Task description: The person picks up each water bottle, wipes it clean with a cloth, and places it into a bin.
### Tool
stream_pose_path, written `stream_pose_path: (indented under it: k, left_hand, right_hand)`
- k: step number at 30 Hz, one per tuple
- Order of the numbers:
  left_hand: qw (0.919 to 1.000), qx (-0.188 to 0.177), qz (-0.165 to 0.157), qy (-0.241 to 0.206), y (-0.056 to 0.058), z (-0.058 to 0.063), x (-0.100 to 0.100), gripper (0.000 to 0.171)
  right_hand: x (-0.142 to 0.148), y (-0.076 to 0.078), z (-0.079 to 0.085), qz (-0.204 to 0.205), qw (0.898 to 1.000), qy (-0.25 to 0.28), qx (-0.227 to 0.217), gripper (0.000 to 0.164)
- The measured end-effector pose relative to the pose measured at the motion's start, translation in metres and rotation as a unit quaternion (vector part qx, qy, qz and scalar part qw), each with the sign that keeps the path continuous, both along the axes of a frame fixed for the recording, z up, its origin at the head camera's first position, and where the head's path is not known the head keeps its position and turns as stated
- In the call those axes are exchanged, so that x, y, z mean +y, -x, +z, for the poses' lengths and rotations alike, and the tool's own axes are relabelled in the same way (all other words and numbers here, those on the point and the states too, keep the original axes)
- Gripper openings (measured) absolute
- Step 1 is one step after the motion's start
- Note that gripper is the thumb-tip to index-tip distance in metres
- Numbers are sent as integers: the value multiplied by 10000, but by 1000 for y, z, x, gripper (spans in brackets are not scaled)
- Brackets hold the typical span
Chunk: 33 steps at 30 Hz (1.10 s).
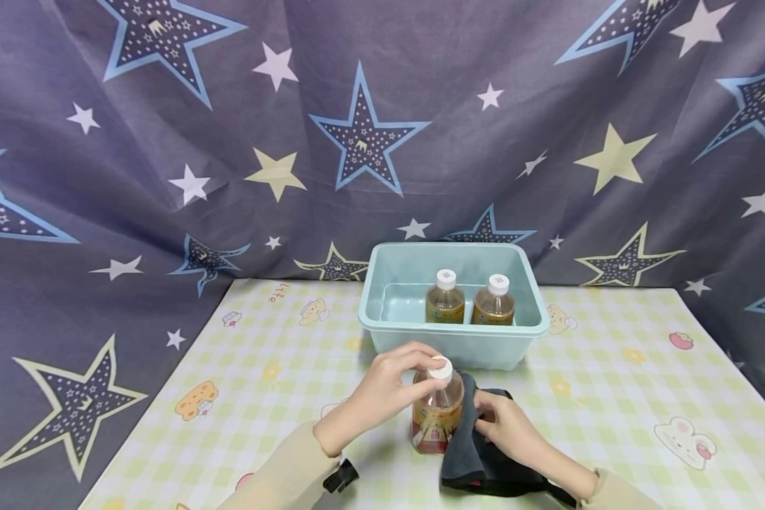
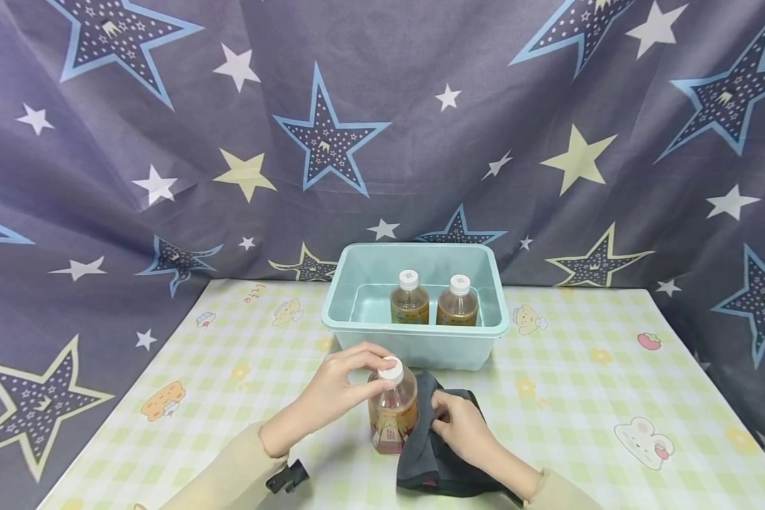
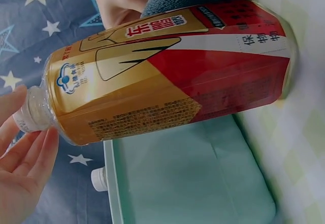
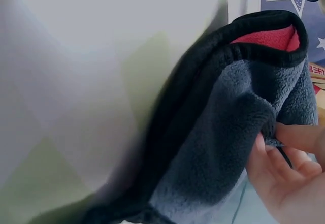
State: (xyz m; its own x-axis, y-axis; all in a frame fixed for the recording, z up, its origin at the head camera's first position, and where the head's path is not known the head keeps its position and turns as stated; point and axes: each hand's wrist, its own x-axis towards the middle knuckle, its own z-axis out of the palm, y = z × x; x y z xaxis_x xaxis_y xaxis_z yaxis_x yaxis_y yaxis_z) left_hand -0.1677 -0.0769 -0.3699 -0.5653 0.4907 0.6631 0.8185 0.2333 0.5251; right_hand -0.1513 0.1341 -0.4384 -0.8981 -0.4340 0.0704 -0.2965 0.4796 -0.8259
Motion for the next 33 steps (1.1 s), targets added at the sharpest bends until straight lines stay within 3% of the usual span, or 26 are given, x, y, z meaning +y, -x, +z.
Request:
stream_pose_path:
  k: [4, 10, 16, 22, 26, 33]
  left_hand:
    - [9999, 77, 86, 30, 0, 1, 0, 16]
    - [9996, -253, 83, -65, -2, 4, 1, 19]
    - [9982, -542, 135, -218, -8, 20, -2, 19]
    - [9973, -648, 94, -331, 2, 29, -12, 20]
    - [9958, -835, 29, -372, 7, 44, -20, 20]
    - [9917, -1180, 112, -489, 17, 86, -33, 19]
  right_hand:
    - [4, -1, 0, -40, 9997, 167, -155, 18]
    - [11, -5, 3, -44, 9982, 539, -250, 13]
    - [20, -10, 5, -46, 9968, 721, -341, 12]
    - [30, -14, 6, 65, 9954, 851, -434, 6]
    - [34, -16, 5, 56, 9945, 909, -508, 6]
    - [38, -19, 5, 28, 9949, 925, -403, 7]
